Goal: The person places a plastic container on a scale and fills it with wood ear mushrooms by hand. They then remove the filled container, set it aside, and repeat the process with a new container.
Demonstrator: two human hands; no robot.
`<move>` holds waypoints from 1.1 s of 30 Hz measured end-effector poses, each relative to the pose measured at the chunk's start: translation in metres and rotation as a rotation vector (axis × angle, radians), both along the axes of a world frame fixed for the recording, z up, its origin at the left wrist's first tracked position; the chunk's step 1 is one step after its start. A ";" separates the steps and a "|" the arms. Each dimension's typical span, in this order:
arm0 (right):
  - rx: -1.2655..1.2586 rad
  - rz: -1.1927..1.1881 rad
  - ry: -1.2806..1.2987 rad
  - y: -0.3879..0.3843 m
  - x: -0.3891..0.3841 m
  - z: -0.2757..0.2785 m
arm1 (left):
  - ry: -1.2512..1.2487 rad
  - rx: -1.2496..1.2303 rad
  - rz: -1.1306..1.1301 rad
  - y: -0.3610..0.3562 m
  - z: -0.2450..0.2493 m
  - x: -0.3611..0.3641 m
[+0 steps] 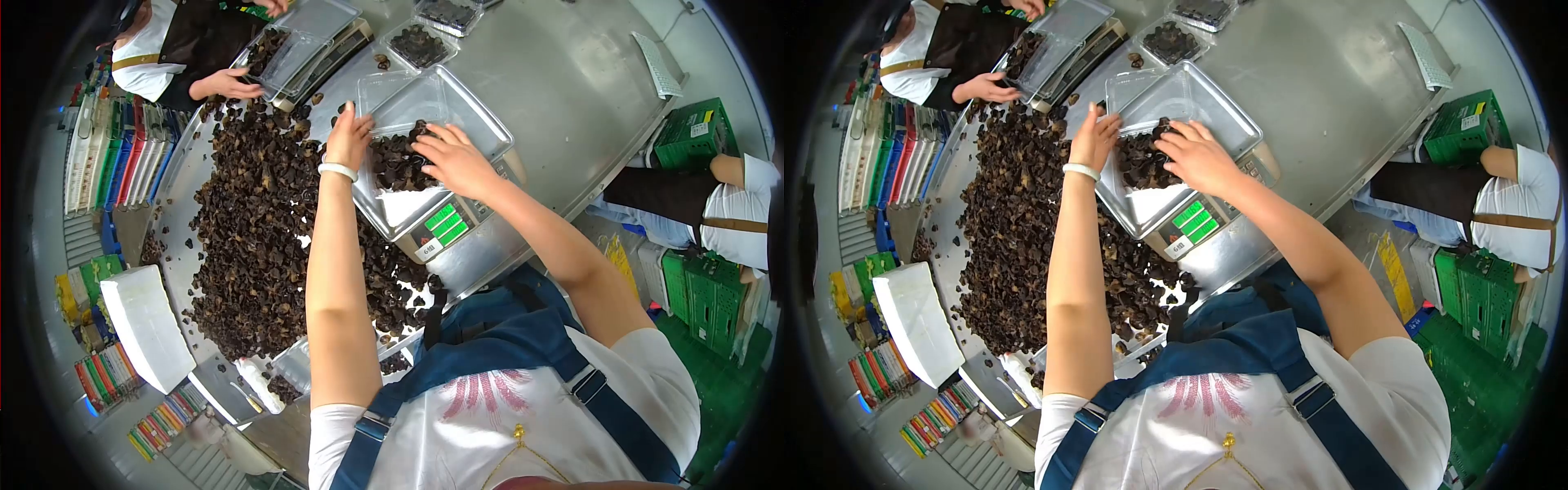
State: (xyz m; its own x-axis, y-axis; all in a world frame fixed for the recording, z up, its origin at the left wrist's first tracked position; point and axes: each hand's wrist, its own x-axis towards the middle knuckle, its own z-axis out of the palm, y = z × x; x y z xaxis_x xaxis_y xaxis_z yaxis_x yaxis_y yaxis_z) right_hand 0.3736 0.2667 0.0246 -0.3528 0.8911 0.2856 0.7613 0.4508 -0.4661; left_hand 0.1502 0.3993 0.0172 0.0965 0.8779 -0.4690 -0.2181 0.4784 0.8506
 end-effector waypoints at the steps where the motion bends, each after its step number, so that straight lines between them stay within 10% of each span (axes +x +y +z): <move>1: 0.020 -0.002 0.025 0.000 0.002 0.000 | -0.124 -0.035 0.032 0.002 0.004 0.003; 5: -0.133 -0.245 0.351 -0.024 0.029 0.010 | -0.015 0.374 -0.163 -0.028 0.012 -0.026; 6: -0.230 -0.365 0.485 -0.036 0.038 0.014 | 0.187 0.229 -0.101 -0.059 0.049 -0.016; 8: -0.769 -0.563 0.708 -0.048 0.043 0.038 | 0.848 0.717 -0.145 -0.095 0.001 -0.030; 10: -0.932 -0.463 0.912 -0.058 0.038 0.000 | 0.873 0.427 -0.030 -0.129 -0.010 -0.026; 12: -1.033 -0.375 1.075 -0.053 0.033 -0.016 | 0.329 -0.025 -0.005 -0.139 -0.017 -0.034; 16: -1.122 -0.295 1.198 -0.040 0.034 -0.024 | -0.127 -0.129 0.103 -0.148 -0.017 -0.049; 26: -1.047 -0.176 1.259 -0.046 0.046 -0.026 | 0.122 0.233 0.163 -0.185 -0.039 -0.053; 30: -0.770 -0.292 1.298 -0.038 0.140 -0.033 | 0.737 0.302 0.469 -0.279 0.002 -0.143; 33: -0.714 -0.267 1.815 0.000 0.248 -0.077 | 1.325 0.206 0.659 -0.375 -0.001 -0.212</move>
State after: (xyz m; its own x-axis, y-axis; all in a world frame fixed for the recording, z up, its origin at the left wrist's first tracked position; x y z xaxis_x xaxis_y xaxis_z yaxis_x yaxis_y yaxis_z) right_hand 0.6215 0.2666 -0.0521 0.0323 0.9594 -0.2801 -0.7364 -0.1666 -0.6557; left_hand -0.0620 0.0241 0.0159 -0.7185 0.6536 0.2378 0.6234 0.4536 0.6369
